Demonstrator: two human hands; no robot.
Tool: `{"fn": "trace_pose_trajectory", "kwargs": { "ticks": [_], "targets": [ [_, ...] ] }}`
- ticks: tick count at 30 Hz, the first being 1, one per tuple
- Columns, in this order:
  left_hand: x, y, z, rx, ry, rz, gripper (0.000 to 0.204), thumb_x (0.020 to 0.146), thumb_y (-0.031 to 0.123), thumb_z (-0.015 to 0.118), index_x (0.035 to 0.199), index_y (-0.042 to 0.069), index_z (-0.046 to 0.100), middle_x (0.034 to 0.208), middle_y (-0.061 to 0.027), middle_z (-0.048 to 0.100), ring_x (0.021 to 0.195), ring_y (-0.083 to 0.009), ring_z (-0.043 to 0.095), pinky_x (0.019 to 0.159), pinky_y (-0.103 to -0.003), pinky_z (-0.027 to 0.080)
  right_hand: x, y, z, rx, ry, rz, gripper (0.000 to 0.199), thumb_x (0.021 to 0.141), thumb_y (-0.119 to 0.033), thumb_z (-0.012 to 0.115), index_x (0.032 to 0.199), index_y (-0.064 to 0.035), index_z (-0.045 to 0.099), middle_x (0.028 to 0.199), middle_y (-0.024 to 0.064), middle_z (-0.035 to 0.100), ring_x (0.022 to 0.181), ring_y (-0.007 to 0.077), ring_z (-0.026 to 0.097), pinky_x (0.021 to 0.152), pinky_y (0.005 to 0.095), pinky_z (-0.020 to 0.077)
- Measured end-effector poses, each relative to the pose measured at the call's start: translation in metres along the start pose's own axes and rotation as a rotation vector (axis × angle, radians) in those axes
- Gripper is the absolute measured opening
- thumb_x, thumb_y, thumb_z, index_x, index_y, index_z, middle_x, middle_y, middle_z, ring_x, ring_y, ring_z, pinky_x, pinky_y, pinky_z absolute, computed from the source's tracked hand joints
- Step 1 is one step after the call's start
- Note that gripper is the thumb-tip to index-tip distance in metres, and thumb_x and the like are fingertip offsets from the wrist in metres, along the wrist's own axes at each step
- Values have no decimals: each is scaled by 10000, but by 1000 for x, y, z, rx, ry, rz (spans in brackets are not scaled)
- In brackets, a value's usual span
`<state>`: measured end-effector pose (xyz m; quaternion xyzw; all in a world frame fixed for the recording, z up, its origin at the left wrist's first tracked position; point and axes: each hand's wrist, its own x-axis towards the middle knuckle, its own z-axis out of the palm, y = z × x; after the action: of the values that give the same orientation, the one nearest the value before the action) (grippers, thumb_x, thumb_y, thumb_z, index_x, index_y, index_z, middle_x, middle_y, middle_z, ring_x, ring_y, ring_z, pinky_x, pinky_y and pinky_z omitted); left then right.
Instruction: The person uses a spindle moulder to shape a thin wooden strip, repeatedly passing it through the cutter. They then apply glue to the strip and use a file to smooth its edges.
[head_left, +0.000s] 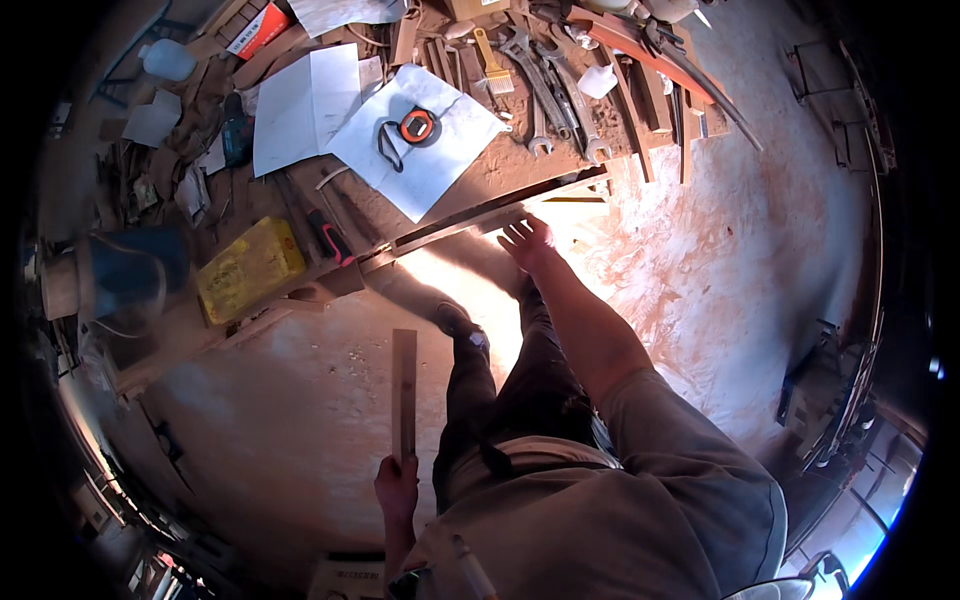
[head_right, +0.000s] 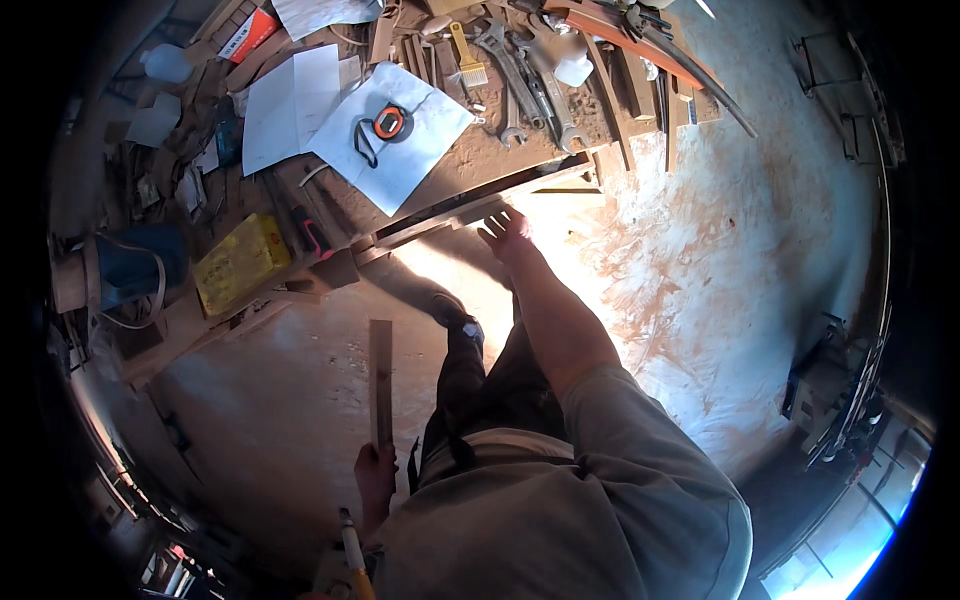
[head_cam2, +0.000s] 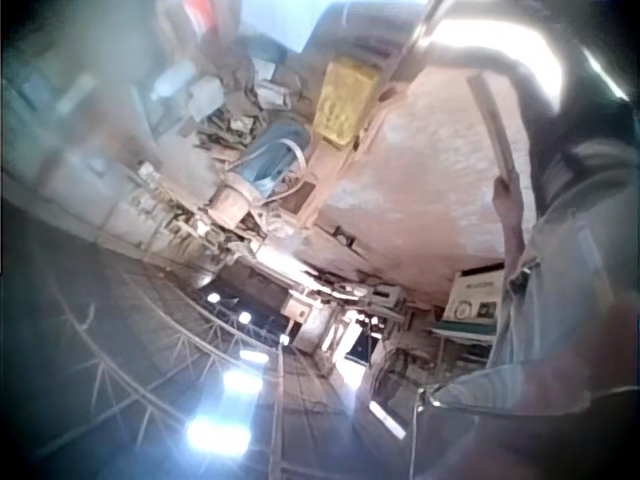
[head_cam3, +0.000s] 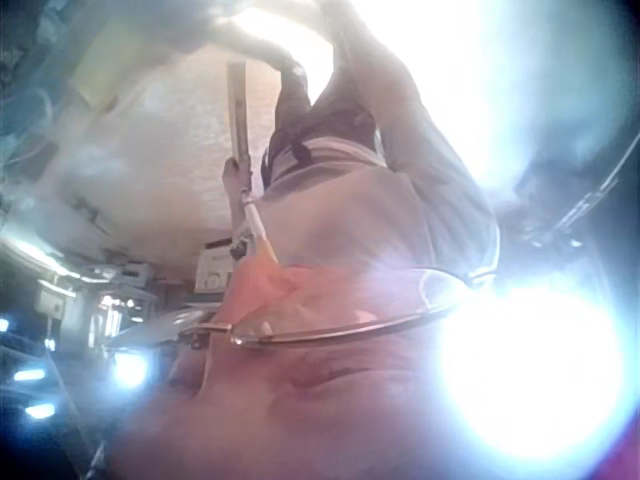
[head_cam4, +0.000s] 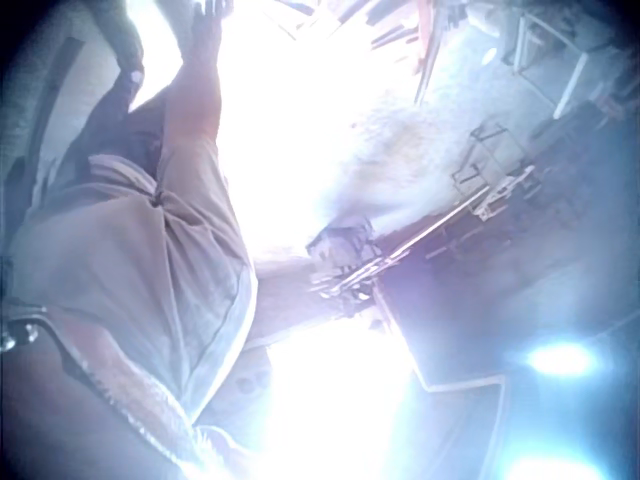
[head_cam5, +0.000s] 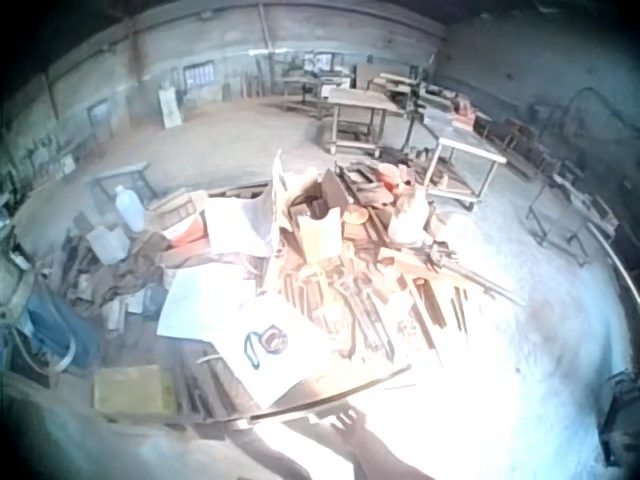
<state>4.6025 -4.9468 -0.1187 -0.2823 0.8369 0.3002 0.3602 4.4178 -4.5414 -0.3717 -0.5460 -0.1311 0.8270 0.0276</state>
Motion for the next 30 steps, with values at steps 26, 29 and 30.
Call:
{"fn": "trace_pose_trajectory", "kwargs": {
  "ticks": [26,29,30],
  "targets": [
    [0,-21,5,43,-31,77,380,872,356,602,821,-16,547,664,-103,603,569,-178,614,504,-330,471,-13,40,-73,8,20,-102,494,975,-500,380,1243,-94,464,1199,123,555,1063,277,550,842,442,456],
    [9,-15,2,22,-80,39,389,873,367,597,821,-15,543,668,-105,605,574,-180,617,515,-331,475,-17,51,-113,87,27,-34,532,958,-494,434,1298,-85,427,1253,130,492,1085,287,540,822,430,517],
    [13,-10,-2,31,-105,29,393,876,372,591,830,-15,542,676,-108,608,586,-183,624,523,-329,479,-7,58,-137,81,-9,-25,572,946,-506,453,1307,-64,413,1222,153,494,1066,302,551,794,422,542]
  ]
}}
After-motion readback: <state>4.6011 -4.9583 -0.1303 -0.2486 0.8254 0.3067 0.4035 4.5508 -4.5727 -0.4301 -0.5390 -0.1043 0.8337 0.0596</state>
